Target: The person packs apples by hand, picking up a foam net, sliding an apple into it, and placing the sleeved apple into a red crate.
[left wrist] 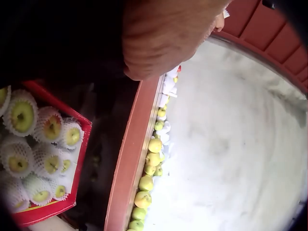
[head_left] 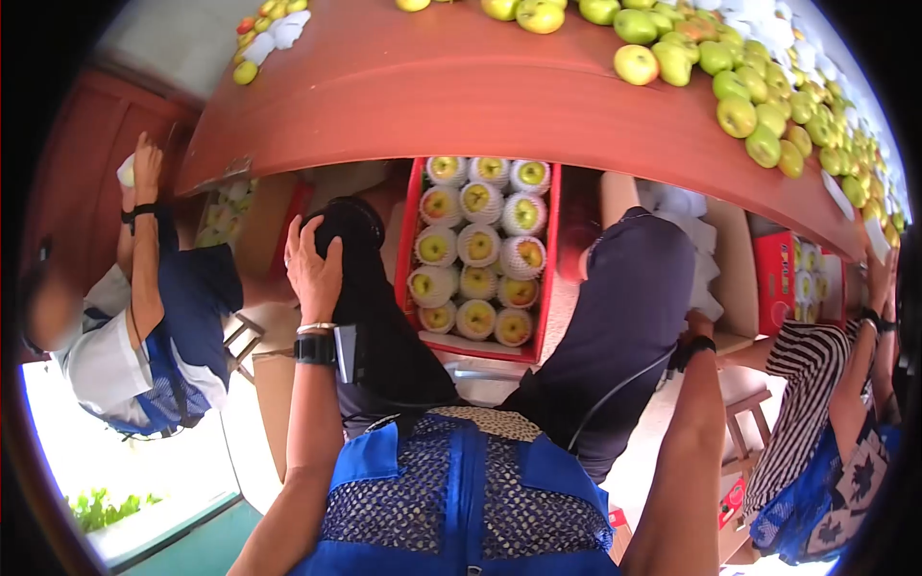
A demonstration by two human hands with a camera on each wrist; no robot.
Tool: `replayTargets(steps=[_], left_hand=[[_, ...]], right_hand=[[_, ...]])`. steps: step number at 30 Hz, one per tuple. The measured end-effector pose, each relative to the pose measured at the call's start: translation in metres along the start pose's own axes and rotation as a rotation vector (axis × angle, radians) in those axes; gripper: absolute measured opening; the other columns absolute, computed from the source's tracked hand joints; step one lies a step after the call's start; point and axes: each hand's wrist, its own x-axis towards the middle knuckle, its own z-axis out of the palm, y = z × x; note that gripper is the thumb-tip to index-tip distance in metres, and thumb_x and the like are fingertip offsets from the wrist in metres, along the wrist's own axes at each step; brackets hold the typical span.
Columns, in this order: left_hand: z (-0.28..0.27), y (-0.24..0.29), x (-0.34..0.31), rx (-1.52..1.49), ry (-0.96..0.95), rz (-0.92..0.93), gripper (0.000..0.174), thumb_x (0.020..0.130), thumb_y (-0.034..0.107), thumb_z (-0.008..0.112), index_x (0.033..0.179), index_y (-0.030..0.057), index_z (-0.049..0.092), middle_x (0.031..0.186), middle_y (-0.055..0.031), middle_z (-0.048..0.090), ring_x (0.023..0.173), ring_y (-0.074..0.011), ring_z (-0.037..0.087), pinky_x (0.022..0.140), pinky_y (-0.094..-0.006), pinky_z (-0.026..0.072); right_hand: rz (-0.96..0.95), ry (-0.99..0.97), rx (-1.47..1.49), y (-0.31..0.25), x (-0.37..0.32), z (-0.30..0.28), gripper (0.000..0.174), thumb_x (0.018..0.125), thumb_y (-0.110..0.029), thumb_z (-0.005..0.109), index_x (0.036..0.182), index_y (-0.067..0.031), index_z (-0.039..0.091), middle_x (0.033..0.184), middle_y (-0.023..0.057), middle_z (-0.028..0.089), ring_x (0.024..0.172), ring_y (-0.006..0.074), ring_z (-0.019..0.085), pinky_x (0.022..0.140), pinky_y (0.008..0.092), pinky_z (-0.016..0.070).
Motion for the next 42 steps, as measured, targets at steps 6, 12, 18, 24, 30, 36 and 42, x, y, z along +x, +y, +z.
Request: replayTargets(steps=[6, 12, 18, 24, 30, 36, 42], left_hand=[[0.002, -0.005, 0.004, 0.03, 0.029, -0.081, 0.04, 0.075, 0.02, 0.063, 0.114, 0.0124, 0.055, 0.133, -0.0148, 0.043, 0.12, -0.0343, 0.041, 0.1, -0.0421, 0.033], [0.0, -0.002, 0.003, 0.026, 0.031, -0.104, 0.038, 0.077, 0.022, 0.062, 0.114, 0.0136, 0.056, 0.133, -0.0131, 0.043, 0.121, -0.0326, 0.041, 0.101, -0.0411, 0.0319], [0.002, -0.005, -0.002, -0.011, 0.074, -0.08, 0.038, 0.073, 0.019, 0.065, 0.11, 0.0119, 0.058, 0.132, -0.0159, 0.044, 0.119, -0.0352, 0.042, 0.099, -0.0425, 0.0337], [-0.001, -0.01, -0.004, -0.105, 0.068, -0.099, 0.037, 0.073, 0.018, 0.065, 0.109, 0.0128, 0.059, 0.133, -0.0161, 0.043, 0.121, -0.0368, 0.04, 0.1, -0.043, 0.0331], [-0.015, 0.004, -0.009, -0.346, 0.039, -0.055, 0.038, 0.075, 0.015, 0.064, 0.112, 0.0095, 0.056, 0.131, -0.0195, 0.044, 0.122, -0.0374, 0.04, 0.102, -0.0413, 0.032], [-0.074, 0.067, -0.007, -0.977, 0.02, -0.08, 0.039, 0.085, 0.009, 0.056, 0.123, 0.0021, 0.047, 0.125, -0.0153, 0.048, 0.114, -0.0251, 0.048, 0.096, -0.0342, 0.0373], [-0.128, 0.091, 0.0, -1.48, 0.164, -0.112, 0.047, 0.094, 0.029, 0.043, 0.132, 0.0026, 0.034, 0.127, -0.0136, 0.044, 0.108, -0.0198, 0.049, 0.091, -0.0333, 0.0416]], right_hand=[[0.431, -0.16, 1.403, -0.027, -0.006, 0.007, 0.038, 0.077, -0.011, 0.065, 0.113, -0.0044, 0.057, 0.11, 0.0116, 0.057, 0.099, 0.0312, 0.056, 0.079, 0.043, 0.0499], [0.639, 0.008, 1.691, -0.023, -0.003, -0.004, 0.025, 0.079, -0.016, 0.064, 0.099, -0.0034, 0.055, 0.087, 0.0092, 0.051, 0.075, 0.0256, 0.052, 0.063, 0.0356, 0.0473], [0.675, 0.285, 1.704, 0.007, -0.044, -0.072, 0.019, 0.081, -0.022, 0.063, 0.083, -0.0065, 0.053, 0.059, 0.0025, 0.04, 0.046, 0.0155, 0.042, 0.045, 0.026, 0.041], [-0.217, 0.592, 1.941, -0.017, -0.14, -0.225, 0.022, 0.09, -0.014, 0.05, 0.11, -0.0064, 0.051, 0.107, 0.0048, 0.053, 0.09, 0.0156, 0.054, 0.07, 0.0276, 0.0493], [-0.804, 0.758, 1.701, -0.203, -0.244, -0.386, 0.041, 0.09, -0.021, 0.052, 0.125, -0.0021, 0.042, 0.119, 0.0094, 0.05, 0.108, 0.0212, 0.05, 0.084, 0.0373, 0.0445], [-1.318, 0.428, 1.545, -0.426, -0.279, -0.441, 0.026, 0.085, -0.018, 0.061, 0.103, 0.0, 0.056, 0.088, 0.0033, 0.058, 0.079, 0.0094, 0.053, 0.065, 0.0259, 0.044], [-1.258, 0.334, 1.491, -0.498, -0.232, -0.389, 0.026, 0.085, -0.012, 0.06, 0.108, 0.002, 0.059, 0.087, 0.0041, 0.065, 0.078, 0.0078, 0.058, 0.07, 0.0256, 0.0478]])
